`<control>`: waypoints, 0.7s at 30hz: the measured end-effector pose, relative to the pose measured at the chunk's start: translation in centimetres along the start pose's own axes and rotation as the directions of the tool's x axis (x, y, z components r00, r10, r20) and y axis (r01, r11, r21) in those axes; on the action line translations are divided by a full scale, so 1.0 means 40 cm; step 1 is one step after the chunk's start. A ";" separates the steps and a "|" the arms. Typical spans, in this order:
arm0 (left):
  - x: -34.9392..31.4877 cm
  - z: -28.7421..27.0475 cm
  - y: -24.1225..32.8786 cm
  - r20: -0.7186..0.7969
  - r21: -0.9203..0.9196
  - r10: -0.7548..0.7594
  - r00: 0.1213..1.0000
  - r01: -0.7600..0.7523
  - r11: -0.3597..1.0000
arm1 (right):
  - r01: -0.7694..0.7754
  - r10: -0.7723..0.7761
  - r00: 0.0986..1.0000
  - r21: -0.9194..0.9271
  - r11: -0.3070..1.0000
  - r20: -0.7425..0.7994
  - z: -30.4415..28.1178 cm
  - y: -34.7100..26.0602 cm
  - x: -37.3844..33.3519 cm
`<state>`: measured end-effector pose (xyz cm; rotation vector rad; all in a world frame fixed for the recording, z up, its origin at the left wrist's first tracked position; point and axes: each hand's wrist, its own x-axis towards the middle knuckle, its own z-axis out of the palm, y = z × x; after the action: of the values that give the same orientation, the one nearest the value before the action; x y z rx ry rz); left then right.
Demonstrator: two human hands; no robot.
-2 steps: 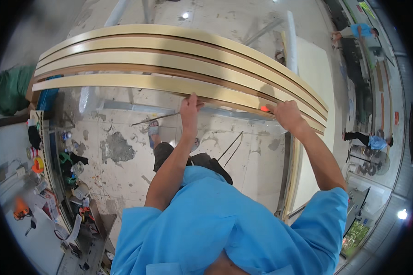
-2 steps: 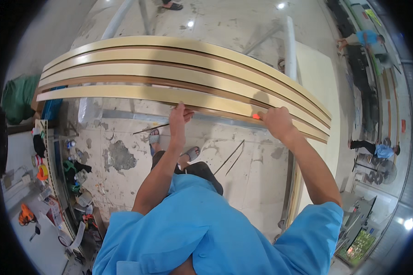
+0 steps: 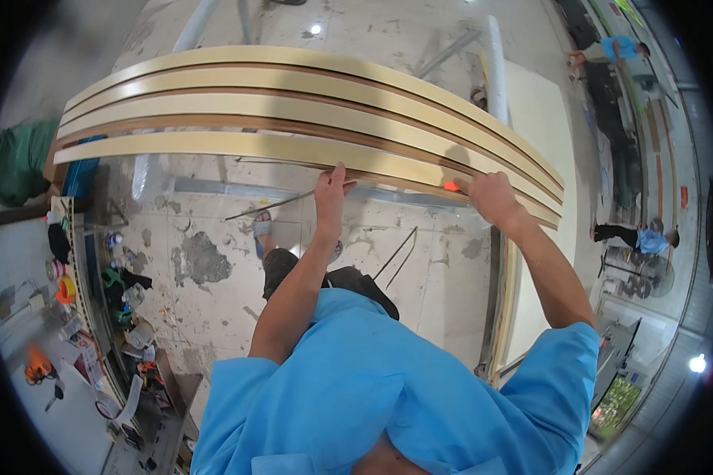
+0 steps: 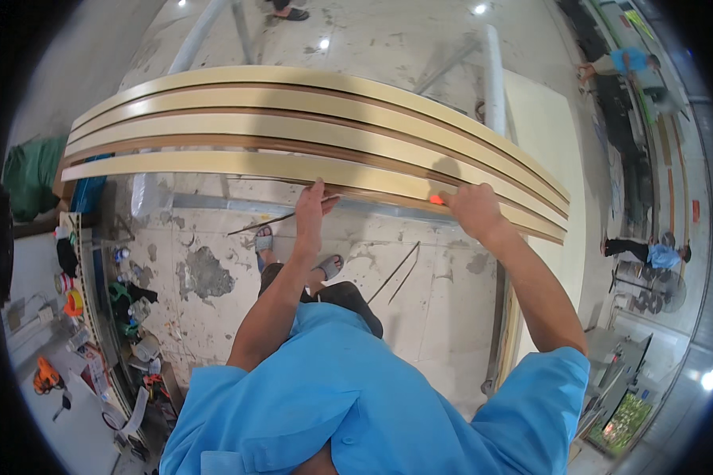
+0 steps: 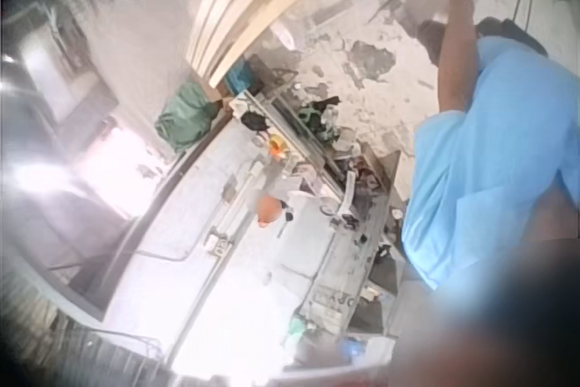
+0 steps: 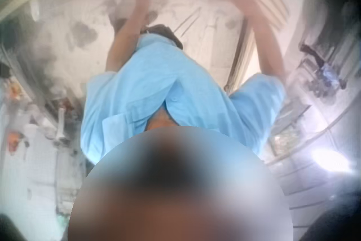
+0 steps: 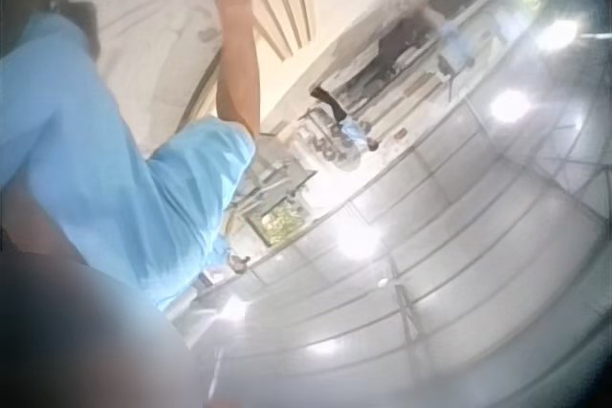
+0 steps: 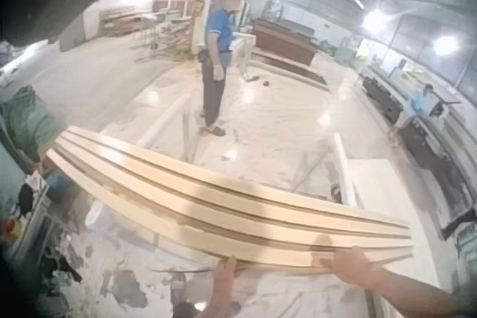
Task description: The person carries a stack of long, curved wooden planks across a workshop and places them on a metal rack. They then use a red utility knife to scrape the surface of the planks, separating and inspecting individual pieces before placing them on a nearby rack.
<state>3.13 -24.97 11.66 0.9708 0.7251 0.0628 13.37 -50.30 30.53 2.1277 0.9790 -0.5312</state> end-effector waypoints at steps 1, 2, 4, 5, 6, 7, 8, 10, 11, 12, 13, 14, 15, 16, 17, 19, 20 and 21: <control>0.011 0.029 -0.031 0.045 0.010 -0.012 0.999 0.012 1.000 | -0.003 0.003 1.000 0.021 1.000 -0.005 0.017 0.006 0.001; 0.012 0.053 -0.064 0.080 0.016 0.005 0.997 -0.006 1.000 | 0.001 0.000 0.999 0.028 1.000 -0.054 0.033 0.005 -0.001; 0.022 0.087 -0.116 0.110 0.111 -0.068 0.992 0.056 0.992 | -0.006 0.014 0.991 0.054 0.999 -0.135 0.060 0.005 -0.007; 0.027 0.099 -0.135 0.101 0.158 -0.103 0.990 0.086 0.984 | -0.019 0.030 0.988 0.069 0.997 -0.151 0.073 0.005 -0.013; 0.031 0.105 -0.145 0.097 0.039 0.038 0.995 -0.042 0.998 | -0.026 0.046 0.985 0.119 0.993 -0.168 0.083 0.007 -0.015; 0.033 0.111 -0.153 0.106 -0.058 0.113 0.988 -0.107 0.993 | -0.046 0.074 0.982 0.161 0.986 -0.176 0.093 0.010 -0.021; 0.033 0.111 -0.154 0.047 -0.152 0.065 0.997 -0.057 0.987 | -0.032 0.073 0.973 0.188 0.982 -0.219 0.104 0.016 -0.026; 0.030 0.119 -0.147 0.068 -0.273 -0.024 0.997 0.042 0.961 | -0.029 0.068 0.974 0.181 0.983 -0.217 0.125 0.034 -0.035; 0.027 0.126 -0.138 0.059 -0.318 -0.022 0.998 0.039 0.947 | -0.026 0.053 0.984 0.162 0.987 -0.168 0.132 0.044 -0.035; 0.024 0.138 -0.130 0.145 -0.309 -0.005 0.989 0.050 0.950 | 0.022 0.009 0.980 0.157 0.987 -0.199 0.143 0.056 -0.041; 0.022 0.153 -0.121 0.205 -0.302 0.019 0.979 0.045 0.952 | -0.015 0.031 0.994 0.144 0.989 -0.108 0.153 0.070 -0.044; 0.021 0.176 -0.114 0.185 -0.290 0.010 0.983 0.045 0.956 | -0.014 0.029 0.995 0.147 0.989 -0.099 0.160 0.081 -0.046; 0.018 0.198 -0.107 0.241 -0.272 -0.002 0.971 0.069 0.960 | -0.047 0.053 0.997 0.128 0.991 -0.049 0.173 0.094 -0.053; 0.016 0.225 -0.104 0.212 -0.260 -0.045 0.976 0.101 0.960 | -0.021 0.038 0.993 0.150 0.988 -0.113 0.180 0.104 -0.056; 0.011 0.249 -0.102 0.201 -0.245 -0.113 0.973 0.162 0.956 | -0.025 0.046 0.990 0.156 0.987 -0.133 0.193 0.114 -0.068; -0.001 0.282 -0.096 0.144 -0.289 -0.038 0.989 0.079 0.954 | -0.055 0.100 0.974 0.220 0.974 -0.202 0.216 0.134 -0.095; -0.005 0.291 -0.090 0.159 -0.310 0.025 0.987 0.026 0.950 | -0.062 0.093 0.984 0.194 0.979 -0.152 0.231 0.153 -0.110; -0.017 0.290 -0.084 0.084 -0.281 -0.012 0.996 0.035 0.959 | -0.053 0.072 0.993 0.183 0.982 -0.096 0.242 0.164 -0.132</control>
<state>8.51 -35.63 13.51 0.6876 0.6325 0.1027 14.50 -63.07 30.35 2.3589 0.9465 -0.5003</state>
